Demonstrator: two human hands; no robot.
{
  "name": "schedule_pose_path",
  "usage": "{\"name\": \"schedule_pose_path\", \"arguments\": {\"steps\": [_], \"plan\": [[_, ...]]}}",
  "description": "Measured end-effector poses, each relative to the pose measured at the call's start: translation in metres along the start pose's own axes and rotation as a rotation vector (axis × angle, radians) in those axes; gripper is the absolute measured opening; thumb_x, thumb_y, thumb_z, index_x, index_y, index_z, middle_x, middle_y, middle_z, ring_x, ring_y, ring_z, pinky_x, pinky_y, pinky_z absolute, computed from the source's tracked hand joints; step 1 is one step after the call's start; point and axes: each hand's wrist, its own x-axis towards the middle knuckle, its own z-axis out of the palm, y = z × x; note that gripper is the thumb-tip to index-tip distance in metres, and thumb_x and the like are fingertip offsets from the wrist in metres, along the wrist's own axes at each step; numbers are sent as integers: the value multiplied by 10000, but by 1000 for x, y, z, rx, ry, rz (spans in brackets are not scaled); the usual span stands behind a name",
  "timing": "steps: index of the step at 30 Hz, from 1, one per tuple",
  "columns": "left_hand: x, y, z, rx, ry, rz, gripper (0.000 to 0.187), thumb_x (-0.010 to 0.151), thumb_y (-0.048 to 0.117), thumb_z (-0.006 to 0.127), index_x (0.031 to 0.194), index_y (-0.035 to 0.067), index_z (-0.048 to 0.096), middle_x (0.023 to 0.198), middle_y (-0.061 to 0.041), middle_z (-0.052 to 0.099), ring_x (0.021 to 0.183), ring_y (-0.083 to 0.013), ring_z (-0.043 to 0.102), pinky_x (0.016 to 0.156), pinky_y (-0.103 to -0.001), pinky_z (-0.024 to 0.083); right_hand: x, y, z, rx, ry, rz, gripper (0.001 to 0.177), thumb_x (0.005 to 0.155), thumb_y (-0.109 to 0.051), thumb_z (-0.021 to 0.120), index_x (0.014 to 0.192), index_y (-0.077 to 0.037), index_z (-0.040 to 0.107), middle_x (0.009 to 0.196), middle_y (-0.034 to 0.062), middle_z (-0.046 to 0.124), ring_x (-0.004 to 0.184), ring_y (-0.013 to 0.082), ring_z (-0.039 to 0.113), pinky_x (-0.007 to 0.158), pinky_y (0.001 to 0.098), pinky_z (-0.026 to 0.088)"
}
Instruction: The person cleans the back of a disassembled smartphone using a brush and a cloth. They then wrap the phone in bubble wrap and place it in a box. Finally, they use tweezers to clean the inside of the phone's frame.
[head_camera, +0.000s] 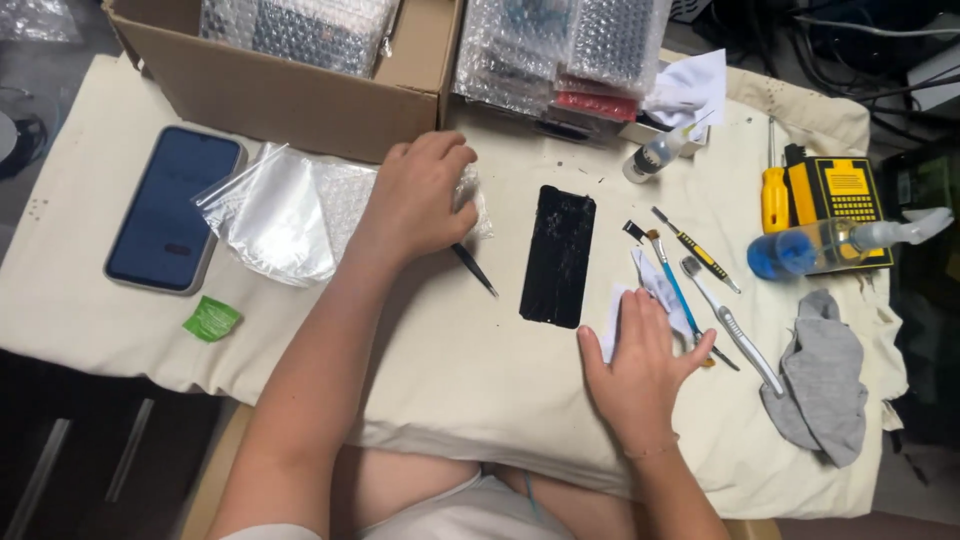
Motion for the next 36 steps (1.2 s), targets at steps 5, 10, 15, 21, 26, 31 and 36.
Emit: {"name": "schedule_pose_path", "arguments": {"steps": [5, 10, 15, 21, 26, 31, 36], "plan": [[-15, 15, -30, 85, -300, -197, 863, 616, 80, 748, 1458, 86, 562, 1470, -144, 567, 1388, -381, 487, 1091, -559, 402, 57, -13, 11, 190, -55, 132, 631, 931, -516, 678, 1399, -110, 557, 1254, 132, 636, 1207, 322, 610, 1029, 530, 398], [-14, 17, -24, 112, -393, -309, 1079, 494, 29, 808, 1518, 147, 490, 1533, -147, 501, 1436, -428, 421, 1178, -629, 243, 110, -52, 15, 131, -339, 231, 1129, 780, -815, 659, 1495, 16, 389, 1121, 235, 615, 1081, 414, 655, 853, 536, 522], [-7, 4, -21, -31, -437, -267, 1031, 519, 103, 898, 1483, 202, 548, 1477, -128, 537, 1411, -378, 475, 1204, -556, 261, 123, -63, -1, 162, -453, 289, 999, 796, -515, 745, 1504, 80, 369, 1198, 289, 580, 1178, 452, 614, 914, 570, 521], [-9, 42, -34, 90, -292, 16, 1069, 632, 181, 922, 1559, 222, 392, 1410, -124, 535, 1386, -333, 445, 1184, -545, 215, 123, -52, -33, 405, -486, 357, 1175, 732, -431, 868, 1595, 54, 235, 1432, 351, 461, 1375, 475, 478, 1042, 632, 459], [-6, 27, -2, 273, 17, 138, 1101, 659, 51, 889, 1588, 274, 342, 1509, -101, 415, 1468, -286, 305, 1190, -551, 123, 133, 22, 70, 784, -408, 448, 670, 848, -222, 812, 1382, 62, 522, 1141, 243, 616, 1046, 356, 611, 838, 483, 534], [-8, 27, -9, 236, 195, 200, 1166, 621, 108, 873, 1627, 289, 311, 1582, -91, 347, 1501, -297, 250, 1170, -591, 83, 128, 33, 57, 1208, -391, 504, 281, 881, -73, 761, 1143, 22, 718, 867, 106, 709, 775, 201, 691, 676, 300, 579], [-10, 48, -17, 25, -162, 137, 1222, 526, 206, 641, 1673, 219, 221, 1409, -155, 524, 1356, -361, 460, 1125, -648, 114, 118, 30, 13, 1612, -307, 579, 374, 873, 29, 686, 1210, -66, 556, 1067, 9, 745, 972, 128, 709, 839, 272, 593]]}}
